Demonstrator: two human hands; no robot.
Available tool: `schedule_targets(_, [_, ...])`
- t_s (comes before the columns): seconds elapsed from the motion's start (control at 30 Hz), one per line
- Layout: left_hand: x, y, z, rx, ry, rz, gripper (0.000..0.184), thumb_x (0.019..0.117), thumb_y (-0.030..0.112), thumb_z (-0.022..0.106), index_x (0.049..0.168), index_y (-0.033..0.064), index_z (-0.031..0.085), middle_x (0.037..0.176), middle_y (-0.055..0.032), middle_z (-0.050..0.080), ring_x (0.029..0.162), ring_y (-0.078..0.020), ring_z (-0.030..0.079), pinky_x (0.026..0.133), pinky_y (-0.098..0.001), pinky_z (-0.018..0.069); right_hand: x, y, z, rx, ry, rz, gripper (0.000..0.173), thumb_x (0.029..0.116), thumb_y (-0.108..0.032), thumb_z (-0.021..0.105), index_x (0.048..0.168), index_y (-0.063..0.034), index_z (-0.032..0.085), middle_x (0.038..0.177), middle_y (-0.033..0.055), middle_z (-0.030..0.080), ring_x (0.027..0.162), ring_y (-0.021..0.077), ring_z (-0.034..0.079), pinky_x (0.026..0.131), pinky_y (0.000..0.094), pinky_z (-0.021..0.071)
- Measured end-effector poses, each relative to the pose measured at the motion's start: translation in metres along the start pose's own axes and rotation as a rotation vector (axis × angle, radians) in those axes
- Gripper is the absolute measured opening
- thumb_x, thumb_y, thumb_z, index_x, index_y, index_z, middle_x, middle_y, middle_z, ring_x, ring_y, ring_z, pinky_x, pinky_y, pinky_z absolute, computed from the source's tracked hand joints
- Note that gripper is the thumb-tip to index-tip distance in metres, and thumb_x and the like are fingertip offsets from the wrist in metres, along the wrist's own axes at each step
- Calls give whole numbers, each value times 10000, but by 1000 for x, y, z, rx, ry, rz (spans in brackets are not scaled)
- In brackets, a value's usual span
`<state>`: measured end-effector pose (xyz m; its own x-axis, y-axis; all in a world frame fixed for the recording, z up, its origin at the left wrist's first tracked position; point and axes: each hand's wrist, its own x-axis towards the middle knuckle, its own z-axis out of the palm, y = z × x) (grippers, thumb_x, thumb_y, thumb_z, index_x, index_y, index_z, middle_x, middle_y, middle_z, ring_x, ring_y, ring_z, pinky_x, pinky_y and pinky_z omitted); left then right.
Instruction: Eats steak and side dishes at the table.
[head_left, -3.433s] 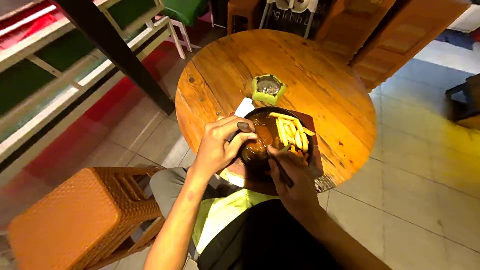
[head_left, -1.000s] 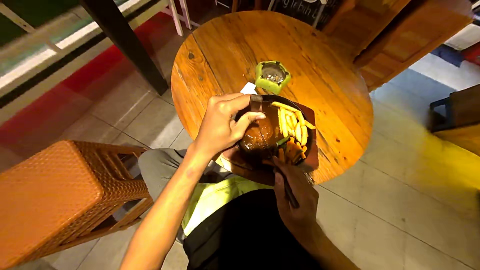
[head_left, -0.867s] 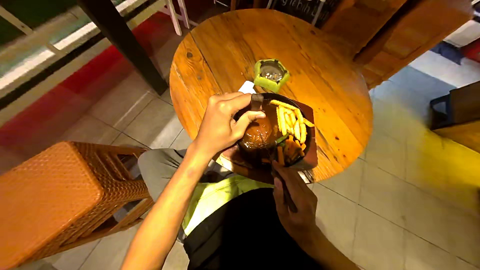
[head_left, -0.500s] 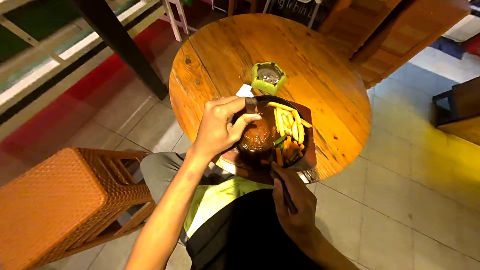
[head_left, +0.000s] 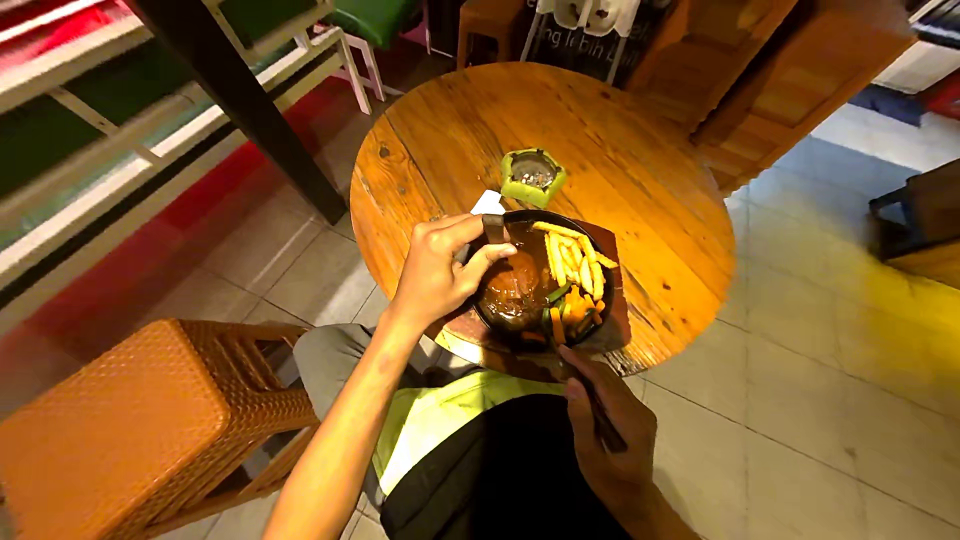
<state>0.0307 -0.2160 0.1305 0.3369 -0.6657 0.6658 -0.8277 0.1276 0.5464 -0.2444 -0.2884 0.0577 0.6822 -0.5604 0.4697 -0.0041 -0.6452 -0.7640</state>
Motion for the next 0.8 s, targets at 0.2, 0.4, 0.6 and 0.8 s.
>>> schedule_targets(0.2, [-3, -2, -5, -15, -27, -26, 105, 934, 187, 733, 947, 85, 752, 930, 18, 739, 879, -62, 700, 798, -266, 596, 18, 8, 2, 59, 60, -15, 341, 1051, -223, 528, 1257, -7, 693, 1090, 60, 736, 902, 97, 706, 783, 274, 622])
schedule_targets(0.4, [2, -10, -8, -105, -36, -58, 98, 923, 170, 746, 959, 79, 749, 946, 22, 746, 876, -59, 711, 789, -269, 620, 24, 9, 14, 21, 48, 12, 331, 1044, -219, 544, 1261, -21, 695, 1052, 43, 729, 888, 67, 682, 781, 239, 597])
schedule_targets(0.6, [10, -21, -12, -157, -41, -40, 107, 927, 176, 739, 978, 82, 744, 945, 28, 744, 877, -50, 710, 804, -256, 615, 27, 3, 23, -67, 51, 14, 333, 1043, -219, 544, 1254, -13, 698, 1104, 61, 734, 966, 69, 690, 858, 233, 591])
schedule_targets(0.8, [20, -16, -18, -216, -27, 6, 128, 935, 189, 733, 980, 70, 735, 924, 23, 736, 837, -37, 701, 753, -220, 604, 22, -4, 29, -129, 70, 19, 329, 1045, -228, 547, 1259, -31, 701, 1062, 52, 730, 923, 68, 682, 819, 238, 589])
